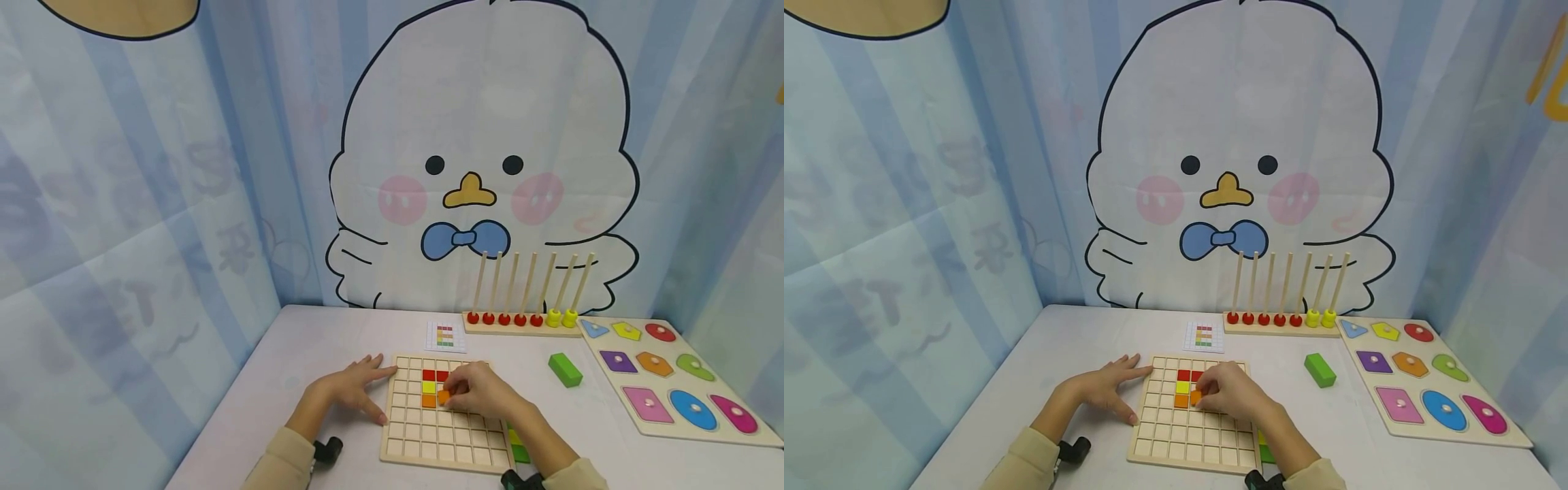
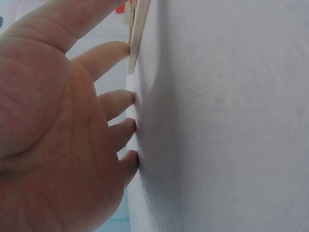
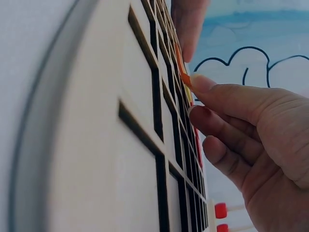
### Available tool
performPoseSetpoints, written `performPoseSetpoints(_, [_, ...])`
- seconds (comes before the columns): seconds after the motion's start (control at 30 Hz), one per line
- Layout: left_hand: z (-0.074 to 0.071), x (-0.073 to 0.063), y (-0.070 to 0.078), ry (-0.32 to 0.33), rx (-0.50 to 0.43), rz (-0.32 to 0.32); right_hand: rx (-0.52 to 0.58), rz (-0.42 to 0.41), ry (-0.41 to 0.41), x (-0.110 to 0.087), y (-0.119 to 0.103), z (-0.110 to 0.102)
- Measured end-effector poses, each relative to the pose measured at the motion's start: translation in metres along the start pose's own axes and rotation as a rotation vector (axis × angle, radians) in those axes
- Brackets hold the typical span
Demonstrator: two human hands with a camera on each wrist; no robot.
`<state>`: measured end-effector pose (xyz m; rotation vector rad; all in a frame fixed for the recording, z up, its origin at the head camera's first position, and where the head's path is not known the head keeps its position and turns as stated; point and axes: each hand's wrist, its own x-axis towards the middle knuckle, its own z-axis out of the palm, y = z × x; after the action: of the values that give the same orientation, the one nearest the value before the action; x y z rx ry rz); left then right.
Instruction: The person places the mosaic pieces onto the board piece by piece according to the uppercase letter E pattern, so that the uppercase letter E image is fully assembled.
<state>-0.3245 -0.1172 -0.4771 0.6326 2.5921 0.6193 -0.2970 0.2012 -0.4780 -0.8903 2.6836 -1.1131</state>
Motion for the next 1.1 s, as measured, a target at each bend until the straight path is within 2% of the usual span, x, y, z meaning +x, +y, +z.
performPoseSetpoints(0.27, [-0.0006, -0.0006, 0.0005, -0.005, -0.003, 0.009, 0.010, 0.015, 0.002, -0.0014, -0.0014, 0.0024])
performPoseSetpoints(0.6, [-0.0005, -0.0012, 0.0010, -0.001, -0.009, -0.002, 0.048, 0.046, -0.035, 0.0003, -0.0017, 0.0025])
performPoseSetpoints(1.1, [0.0005, -0.0002, -0.0029, -0.005, -0.015, 0.005, -0.001, 0.046, -0.034, 0.0012, -0.0013, 0.0036])
